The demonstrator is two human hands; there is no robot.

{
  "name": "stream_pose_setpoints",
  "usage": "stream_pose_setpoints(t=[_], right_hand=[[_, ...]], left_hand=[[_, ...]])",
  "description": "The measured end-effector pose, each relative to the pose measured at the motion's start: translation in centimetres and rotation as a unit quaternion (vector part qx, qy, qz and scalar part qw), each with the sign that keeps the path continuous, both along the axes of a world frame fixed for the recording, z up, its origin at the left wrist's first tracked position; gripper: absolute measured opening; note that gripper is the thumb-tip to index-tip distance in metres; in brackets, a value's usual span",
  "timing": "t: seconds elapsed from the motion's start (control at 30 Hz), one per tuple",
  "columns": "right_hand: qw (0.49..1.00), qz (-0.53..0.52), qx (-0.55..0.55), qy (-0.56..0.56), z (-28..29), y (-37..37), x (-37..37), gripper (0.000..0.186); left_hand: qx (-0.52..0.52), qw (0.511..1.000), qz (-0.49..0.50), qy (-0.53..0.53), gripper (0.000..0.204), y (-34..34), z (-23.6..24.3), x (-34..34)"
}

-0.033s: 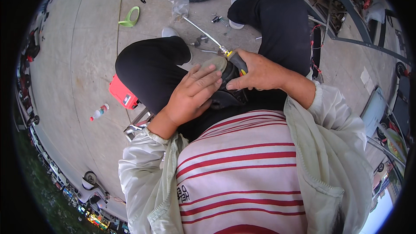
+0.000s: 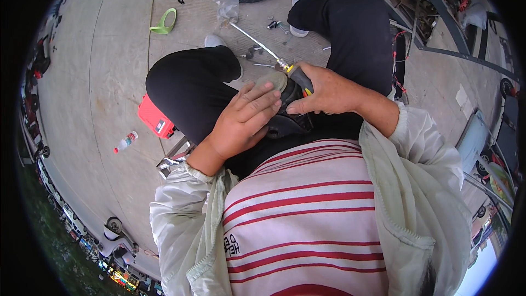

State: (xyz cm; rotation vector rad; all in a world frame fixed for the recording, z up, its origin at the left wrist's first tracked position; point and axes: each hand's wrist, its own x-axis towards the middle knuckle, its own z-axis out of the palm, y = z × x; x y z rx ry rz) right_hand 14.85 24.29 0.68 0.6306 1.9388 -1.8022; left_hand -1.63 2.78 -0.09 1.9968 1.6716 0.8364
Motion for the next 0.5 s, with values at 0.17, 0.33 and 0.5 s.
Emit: stream_pose_setpoints(t=[0.17,0.33,0.5], right_hand=[[1.000,-0.002,-0.006,-0.004,-1.0,-0.3,0.4,0.072],[0.996,-0.027,-0.051,-0.069,0.7,-0.4,-0.2,0.076],[0.994,-0.071,-0.084,-0.006,-0.1,-0.3,-0.4,0.077]], left_hand=[[-0.001,1.000,-0.013,0.007,0.061,-0.2,-0.2,0.1],[-0.005,1.000,0.003,-0.026,0.066,-0.3,-1.0,-0.3],[0.010,0.999,0.026,-0.047,0.079,-0.5,-1.1,-0.6]])
